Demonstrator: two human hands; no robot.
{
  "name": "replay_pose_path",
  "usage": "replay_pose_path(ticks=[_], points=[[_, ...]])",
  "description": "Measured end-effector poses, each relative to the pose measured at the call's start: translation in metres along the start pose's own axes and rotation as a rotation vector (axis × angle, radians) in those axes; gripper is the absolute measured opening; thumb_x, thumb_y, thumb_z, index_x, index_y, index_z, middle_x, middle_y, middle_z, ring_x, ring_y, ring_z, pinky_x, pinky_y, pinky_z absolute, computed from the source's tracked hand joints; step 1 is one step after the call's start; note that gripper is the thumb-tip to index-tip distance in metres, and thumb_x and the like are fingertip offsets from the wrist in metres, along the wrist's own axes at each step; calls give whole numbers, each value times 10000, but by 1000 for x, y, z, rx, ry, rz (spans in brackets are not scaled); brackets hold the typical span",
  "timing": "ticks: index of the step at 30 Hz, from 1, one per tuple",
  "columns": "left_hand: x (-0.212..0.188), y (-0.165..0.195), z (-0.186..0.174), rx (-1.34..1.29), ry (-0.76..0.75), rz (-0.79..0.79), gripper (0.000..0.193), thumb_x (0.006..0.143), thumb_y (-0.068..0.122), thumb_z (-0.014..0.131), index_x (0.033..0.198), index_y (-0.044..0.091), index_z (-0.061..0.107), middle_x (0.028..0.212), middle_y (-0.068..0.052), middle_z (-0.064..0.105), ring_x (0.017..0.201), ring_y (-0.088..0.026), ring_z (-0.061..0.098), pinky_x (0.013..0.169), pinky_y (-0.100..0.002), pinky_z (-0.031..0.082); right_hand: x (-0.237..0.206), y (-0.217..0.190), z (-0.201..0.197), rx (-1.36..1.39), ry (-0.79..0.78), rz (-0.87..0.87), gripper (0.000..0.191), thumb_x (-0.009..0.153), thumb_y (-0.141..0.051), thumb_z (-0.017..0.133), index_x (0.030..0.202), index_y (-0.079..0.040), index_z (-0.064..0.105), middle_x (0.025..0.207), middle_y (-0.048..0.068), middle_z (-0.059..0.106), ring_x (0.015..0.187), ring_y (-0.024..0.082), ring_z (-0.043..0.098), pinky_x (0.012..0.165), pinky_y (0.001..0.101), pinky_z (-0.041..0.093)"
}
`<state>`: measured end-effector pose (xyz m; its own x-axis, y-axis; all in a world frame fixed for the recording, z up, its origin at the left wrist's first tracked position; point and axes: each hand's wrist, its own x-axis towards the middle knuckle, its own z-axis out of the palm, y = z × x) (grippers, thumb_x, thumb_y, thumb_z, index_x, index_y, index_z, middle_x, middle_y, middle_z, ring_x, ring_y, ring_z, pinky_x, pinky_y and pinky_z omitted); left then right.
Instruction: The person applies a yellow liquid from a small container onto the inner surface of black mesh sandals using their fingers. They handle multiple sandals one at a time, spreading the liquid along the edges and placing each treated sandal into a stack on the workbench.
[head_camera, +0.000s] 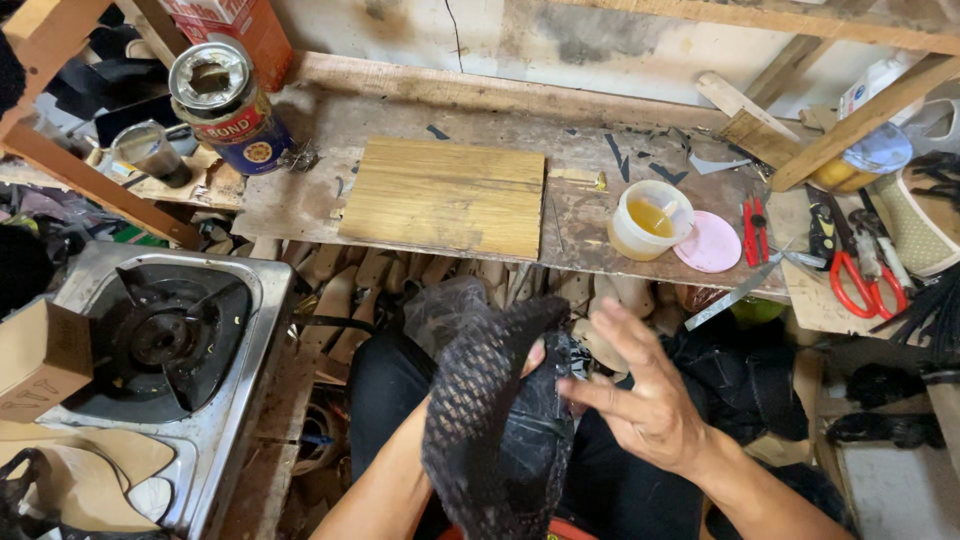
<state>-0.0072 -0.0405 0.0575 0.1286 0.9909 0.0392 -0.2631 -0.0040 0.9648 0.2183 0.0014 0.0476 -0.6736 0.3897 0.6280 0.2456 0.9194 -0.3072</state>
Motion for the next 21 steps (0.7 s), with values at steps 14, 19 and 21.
replay_pose_path(ticks=[14,19,21], points=[[-8,12,1,-535,-41,-335,284,965,75,636,1223,-35,672,1022,-101,749,863,-180,716,768,-295,588,-9,1,-1,-201,17,-62,491,802,26,764,1217,-232,720,1624,101,317,1495,430,368,1184,496,419],[-20,10,-2,-267,18,-126,314,995,154,623,1222,-50,695,1039,-151,756,895,-221,722,809,-335,601,-16,0,-4,-128,56,2,573,784,75,723,1273,-220,690,1619,121,342,1485,407,393,1195,498,407],[-15,-3,-2,14,20,61,332,987,142,647,1274,-24,673,1137,-126,739,999,-185,696,878,-312,580,-17,0,1,-90,30,78,629,711,91,676,1282,-174,660,1607,193,318,1464,442,379,1176,524,378]])
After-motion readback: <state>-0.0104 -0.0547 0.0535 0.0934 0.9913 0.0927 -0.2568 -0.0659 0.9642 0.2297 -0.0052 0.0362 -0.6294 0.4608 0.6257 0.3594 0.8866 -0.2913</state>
